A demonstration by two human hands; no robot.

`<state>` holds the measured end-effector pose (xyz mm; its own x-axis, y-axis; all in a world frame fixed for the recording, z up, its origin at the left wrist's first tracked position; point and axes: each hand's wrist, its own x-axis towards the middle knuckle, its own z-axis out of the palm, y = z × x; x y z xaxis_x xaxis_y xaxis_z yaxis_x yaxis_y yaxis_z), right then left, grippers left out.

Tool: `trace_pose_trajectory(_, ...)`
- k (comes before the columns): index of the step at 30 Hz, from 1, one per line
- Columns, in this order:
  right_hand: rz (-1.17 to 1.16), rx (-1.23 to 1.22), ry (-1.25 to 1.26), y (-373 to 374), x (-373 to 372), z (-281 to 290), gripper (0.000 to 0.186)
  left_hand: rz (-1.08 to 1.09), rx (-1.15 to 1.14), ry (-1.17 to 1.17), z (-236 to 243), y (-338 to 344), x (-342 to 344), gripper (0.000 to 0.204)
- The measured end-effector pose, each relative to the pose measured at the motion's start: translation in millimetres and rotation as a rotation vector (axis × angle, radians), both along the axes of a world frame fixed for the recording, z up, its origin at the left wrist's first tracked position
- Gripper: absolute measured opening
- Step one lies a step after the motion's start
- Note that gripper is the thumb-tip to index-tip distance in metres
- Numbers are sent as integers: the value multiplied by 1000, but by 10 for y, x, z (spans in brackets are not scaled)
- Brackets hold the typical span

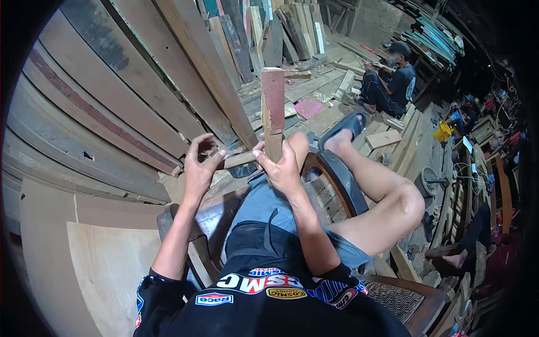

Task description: Manually sawing and sanding wood pieces in a workshop.

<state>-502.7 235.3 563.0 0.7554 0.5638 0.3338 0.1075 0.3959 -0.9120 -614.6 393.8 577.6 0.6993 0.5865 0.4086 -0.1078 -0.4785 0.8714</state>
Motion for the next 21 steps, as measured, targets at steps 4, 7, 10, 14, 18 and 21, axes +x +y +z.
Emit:
trace_pose_trajectory(4,109,-10,51,-5,-114,-128,37,-305,299,318,223,-201,-108,51)
trace_pose_trajectory(7,90,50,46,91,-195,-359,31,-397,347,641,142,-222,-129,51)
trace_pose_trajectory(10,188,22,189,-13,-287,-430,25,-365,342,552,66,-140,-291,51)
trace_pose_trajectory(14,180,-46,208,-111,-438,-388,36,-153,307,389,-366,102,-467,54)
trace_pose_trajectory(18,223,-56,240,-102,-428,-473,43,-263,197,347,-327,268,-400,49)
trace_pose_trajectory(21,236,-46,178,-122,-286,-560,40,-246,98,257,-351,190,-355,47)
